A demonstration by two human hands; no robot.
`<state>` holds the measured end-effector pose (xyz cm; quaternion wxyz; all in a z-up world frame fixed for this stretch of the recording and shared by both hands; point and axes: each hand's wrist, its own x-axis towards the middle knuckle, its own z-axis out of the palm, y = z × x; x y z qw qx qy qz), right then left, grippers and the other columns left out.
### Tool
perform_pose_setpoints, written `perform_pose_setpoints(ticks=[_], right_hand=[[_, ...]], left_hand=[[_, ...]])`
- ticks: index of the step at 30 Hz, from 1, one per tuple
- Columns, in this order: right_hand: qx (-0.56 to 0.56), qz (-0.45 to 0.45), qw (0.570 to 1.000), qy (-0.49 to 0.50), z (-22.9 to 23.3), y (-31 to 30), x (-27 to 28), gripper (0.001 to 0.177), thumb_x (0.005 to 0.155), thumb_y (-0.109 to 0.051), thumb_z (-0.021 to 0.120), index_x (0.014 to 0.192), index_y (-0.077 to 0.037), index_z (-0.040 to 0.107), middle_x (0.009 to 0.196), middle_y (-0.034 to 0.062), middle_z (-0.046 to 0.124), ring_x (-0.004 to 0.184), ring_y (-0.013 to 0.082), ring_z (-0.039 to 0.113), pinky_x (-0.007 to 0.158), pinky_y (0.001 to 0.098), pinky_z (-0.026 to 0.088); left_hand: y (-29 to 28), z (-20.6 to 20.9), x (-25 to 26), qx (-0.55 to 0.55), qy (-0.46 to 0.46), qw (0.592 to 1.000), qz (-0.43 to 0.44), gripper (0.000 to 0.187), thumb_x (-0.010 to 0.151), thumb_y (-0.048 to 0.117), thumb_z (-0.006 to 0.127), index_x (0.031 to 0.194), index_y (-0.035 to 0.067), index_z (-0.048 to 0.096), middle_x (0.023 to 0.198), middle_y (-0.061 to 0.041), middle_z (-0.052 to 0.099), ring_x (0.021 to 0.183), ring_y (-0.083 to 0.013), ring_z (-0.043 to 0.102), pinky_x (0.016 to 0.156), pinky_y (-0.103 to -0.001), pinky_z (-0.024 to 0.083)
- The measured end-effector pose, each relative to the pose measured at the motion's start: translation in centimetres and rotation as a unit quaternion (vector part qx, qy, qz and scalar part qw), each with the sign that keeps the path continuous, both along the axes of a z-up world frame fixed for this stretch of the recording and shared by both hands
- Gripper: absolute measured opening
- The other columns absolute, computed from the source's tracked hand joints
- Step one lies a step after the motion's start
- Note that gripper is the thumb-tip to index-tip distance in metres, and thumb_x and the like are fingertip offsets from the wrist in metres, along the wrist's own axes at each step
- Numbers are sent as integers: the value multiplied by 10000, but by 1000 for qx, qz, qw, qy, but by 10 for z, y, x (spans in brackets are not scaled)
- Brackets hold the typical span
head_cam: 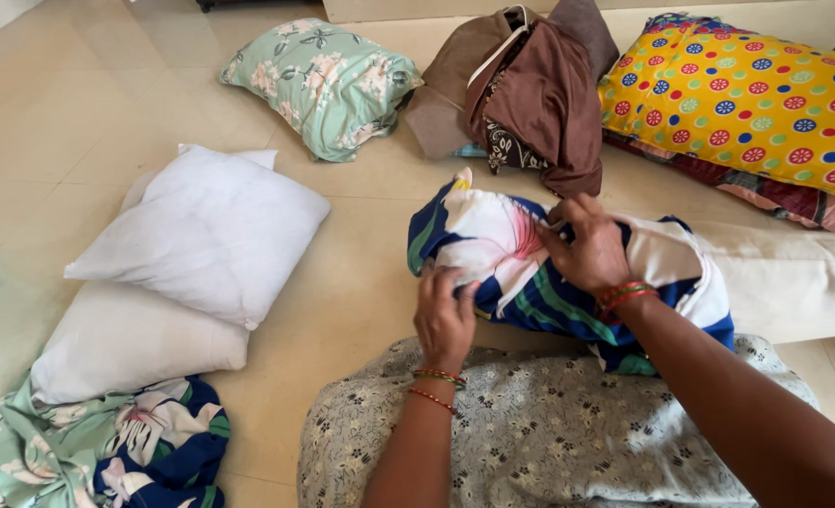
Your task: The person sits on the floor and sews a floral-patterned pillowcase onto a white pillow by hand. They align the fabric edges, insert the pillow, and stitch the opening closed using a needle and thread.
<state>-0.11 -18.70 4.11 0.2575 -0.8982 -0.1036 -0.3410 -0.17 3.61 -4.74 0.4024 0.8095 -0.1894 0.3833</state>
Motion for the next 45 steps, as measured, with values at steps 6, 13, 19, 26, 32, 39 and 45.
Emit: perform_pose_setpoints(ticks=[6, 13, 19, 26, 32, 39, 45], right_hand=[[-63, -16, 992, 104, 6, 8, -5, 258, 855, -220, 782, 999, -21, 702, 959, 171, 670, 799, 376, 681, 680, 466, 540], [-19, 68, 956, 284, 41, -21, 40, 343, 950, -332, 740, 1146, -50, 758, 1016, 156, 781, 894, 261, 757, 804, 387, 576], [98, 189, 916, 341, 16, 1, 49, 469, 897, -207, 710, 1326, -35, 631, 1130, 123, 756, 968, 184, 700, 872, 355, 563], [178, 244, 890, 341, -7, 6, 46, 334, 923, -121, 664, 1237, -11, 683, 1037, 74, 780, 899, 98, 681, 824, 288, 569], [53, 188, 910, 365, 17, 2, 47, 165, 838, -119, 769, 958, -19, 715, 805, 38, 754, 704, 107, 640, 669, 301, 538], [79, 182, 879, 434, 38, -9, 36, 153, 876, -159, 744, 903, -27, 673, 721, 4, 660, 661, 95, 571, 623, 318, 502], [-35, 197, 895, 400, 45, -2, 30, 146, 868, -152, 736, 898, -29, 663, 744, 61, 717, 686, 165, 641, 660, 353, 520]], left_hand=[[-22, 2, -2, 3, 10, 999, -52, 321, 956, 327, 710, 1119, 53, 673, 1086, -140, 668, 985, -335, 678, 809, -399, 566], [-23, 9, 2, -72, 62, 991, -93, 411, 1021, 377, 680, 1257, 42, 642, 1144, -137, 677, 1033, -292, 688, 878, -402, 576], [-24, 5, 13, -19, 18, 999, -27, 622, 983, 417, 667, 1439, 3, 586, 1234, -244, 633, 1089, -363, 649, 868, -403, 564], [-10, 9, 17, -100, 64, 992, -35, 350, 874, 230, 819, 1111, 24, 664, 1047, -114, 705, 925, -275, 695, 792, -376, 574], [-14, 19, 4, -124, 79, 984, -105, 173, 896, 91, 801, 907, 15, 646, 866, -89, 691, 726, -211, 688, 644, -309, 549], [-18, 19, -7, -111, 136, 973, -151, 177, 898, 96, 810, 866, 8, 660, 794, -99, 681, 629, -190, 652, 561, -310, 518], [-9, 15, 25, -218, 86, 958, -164, 96, 1007, 85, 678, 993, 35, 598, 919, -71, 683, 801, -138, 719, 653, -268, 617]])
